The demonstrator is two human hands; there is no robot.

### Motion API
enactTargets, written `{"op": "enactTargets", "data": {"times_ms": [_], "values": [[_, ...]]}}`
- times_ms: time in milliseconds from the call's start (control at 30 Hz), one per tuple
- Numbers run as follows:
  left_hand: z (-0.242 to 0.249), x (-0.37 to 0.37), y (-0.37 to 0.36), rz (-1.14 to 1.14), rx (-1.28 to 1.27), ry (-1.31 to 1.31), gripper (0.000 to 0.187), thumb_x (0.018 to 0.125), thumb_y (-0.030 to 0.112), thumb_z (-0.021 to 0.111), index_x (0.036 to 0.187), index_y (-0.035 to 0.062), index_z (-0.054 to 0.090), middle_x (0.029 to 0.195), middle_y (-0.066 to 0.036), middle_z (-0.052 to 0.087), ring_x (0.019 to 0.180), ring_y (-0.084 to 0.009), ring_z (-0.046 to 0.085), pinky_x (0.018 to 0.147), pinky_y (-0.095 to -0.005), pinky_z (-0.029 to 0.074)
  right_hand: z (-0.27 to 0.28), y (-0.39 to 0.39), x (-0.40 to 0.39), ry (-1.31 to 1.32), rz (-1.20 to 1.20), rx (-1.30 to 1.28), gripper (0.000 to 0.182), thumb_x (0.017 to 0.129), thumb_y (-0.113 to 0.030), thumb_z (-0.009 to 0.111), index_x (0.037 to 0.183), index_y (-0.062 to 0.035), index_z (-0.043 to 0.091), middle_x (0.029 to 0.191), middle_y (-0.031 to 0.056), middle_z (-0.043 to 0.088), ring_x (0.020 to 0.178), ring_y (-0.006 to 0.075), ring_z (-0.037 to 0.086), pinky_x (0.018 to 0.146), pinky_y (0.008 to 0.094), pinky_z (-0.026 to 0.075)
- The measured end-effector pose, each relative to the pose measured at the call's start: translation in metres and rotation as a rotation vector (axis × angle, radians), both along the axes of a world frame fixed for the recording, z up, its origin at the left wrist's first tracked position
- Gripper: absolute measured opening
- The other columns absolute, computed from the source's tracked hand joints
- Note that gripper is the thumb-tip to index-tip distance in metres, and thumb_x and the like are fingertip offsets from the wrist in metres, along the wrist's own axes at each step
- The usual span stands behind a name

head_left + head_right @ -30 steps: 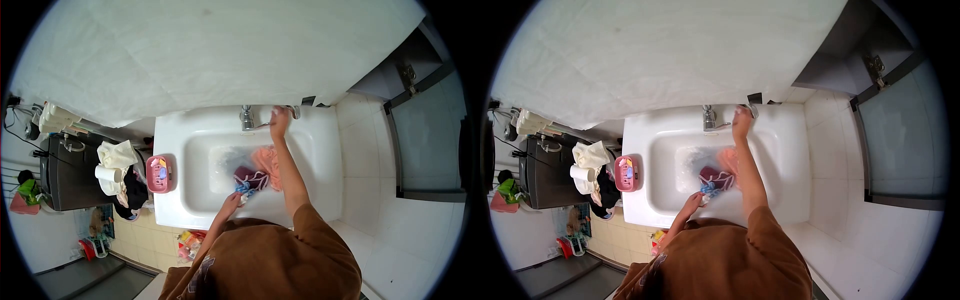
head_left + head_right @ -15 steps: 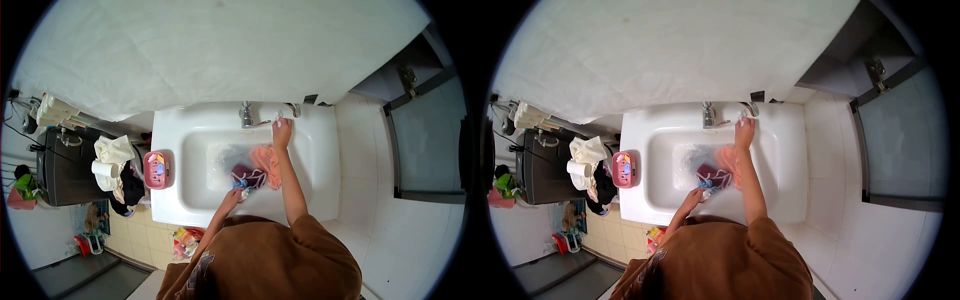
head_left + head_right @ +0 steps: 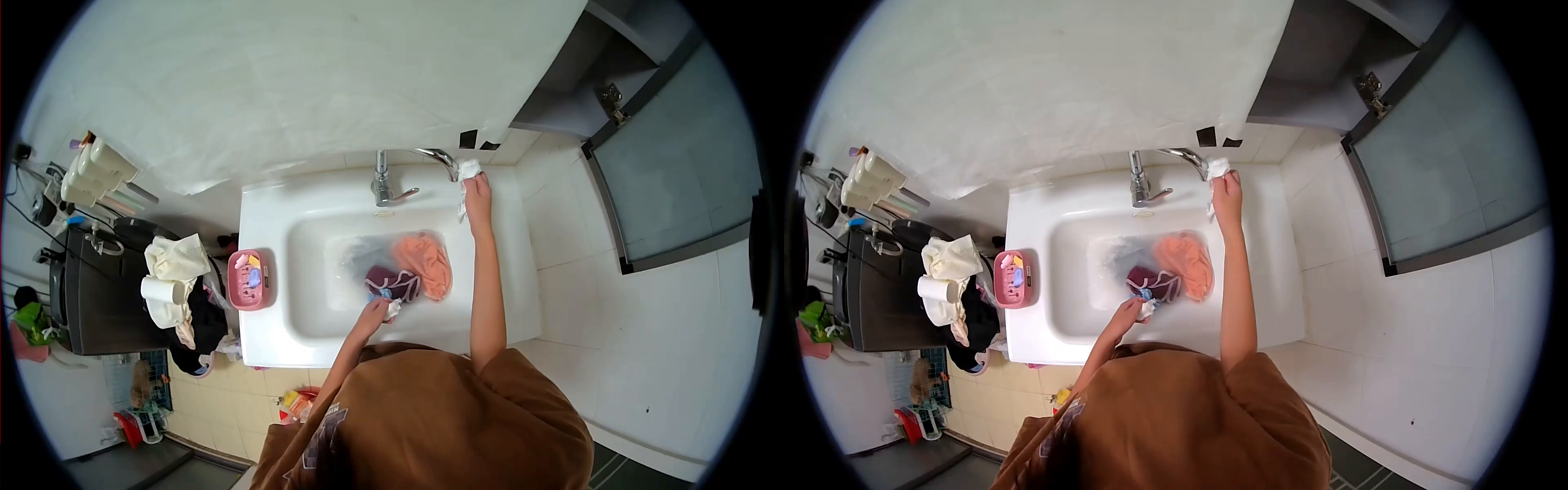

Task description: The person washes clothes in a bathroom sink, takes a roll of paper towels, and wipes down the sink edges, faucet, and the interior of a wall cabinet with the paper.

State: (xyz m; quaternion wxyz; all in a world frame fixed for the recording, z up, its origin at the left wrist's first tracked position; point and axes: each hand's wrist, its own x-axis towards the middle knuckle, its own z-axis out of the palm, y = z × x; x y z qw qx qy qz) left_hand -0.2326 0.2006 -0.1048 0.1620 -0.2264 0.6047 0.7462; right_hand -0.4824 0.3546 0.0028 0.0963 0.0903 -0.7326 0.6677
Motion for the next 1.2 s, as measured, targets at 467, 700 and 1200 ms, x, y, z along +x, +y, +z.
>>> {"op": "enactTargets", "data": {"times_ms": [467, 700, 1200], "values": [[0.007, 0.014, 0.006, -0.008, 0.016, 0.075, 0.029, 0.088, 0.022, 0.035, 0.094, -0.0011, 0.052, 0.078, -0.006, 0.053, 0.065, -0.0116, 0.051, 0.059, -0.0247, 0.047, 0.034, -0.085, 0.132, 0.134, -0.01, 0.234, 0.018, 0.07, -0.007, 0.054, 0.086, 0.0028, 0.053, 0.083, 0.0127, 0.045, 0.075, 0.0259, 0.049, 0.067, 0.0327, 0.041], [0.014, 0.021, 0.002, 0.008, 0.004, 0.059, 0.029, 0.088, 0.022, 0.036, 0.095, -0.0007, 0.052, 0.078, -0.006, 0.054, 0.066, -0.0122, 0.052, 0.06, -0.0251, 0.047, 0.044, -0.084, 0.111, 0.563, 0.191, 0.377, 0.034, 0.069, 0.007, 0.053, 0.1, -0.0056, 0.056, 0.086, 0.0113, 0.043, 0.075, 0.0251, 0.048, 0.066, 0.0325, 0.042], [0.006, 0.023, -0.006, 0.096, 0.028, 0.045, 0.027, 0.088, 0.024, 0.037, 0.088, 0.0015, 0.053, 0.075, -0.005, 0.053, 0.062, -0.0109, 0.051, 0.058, -0.0243, 0.046, -0.004, -0.133, -0.084, 0.608, 0.219, 0.624, 0.019, 0.074, -0.009, 0.048, 0.089, -0.002, 0.057, 0.086, 0.0168, 0.059, 0.074, 0.0324, 0.055, 0.07, 0.0387, 0.043]]}}
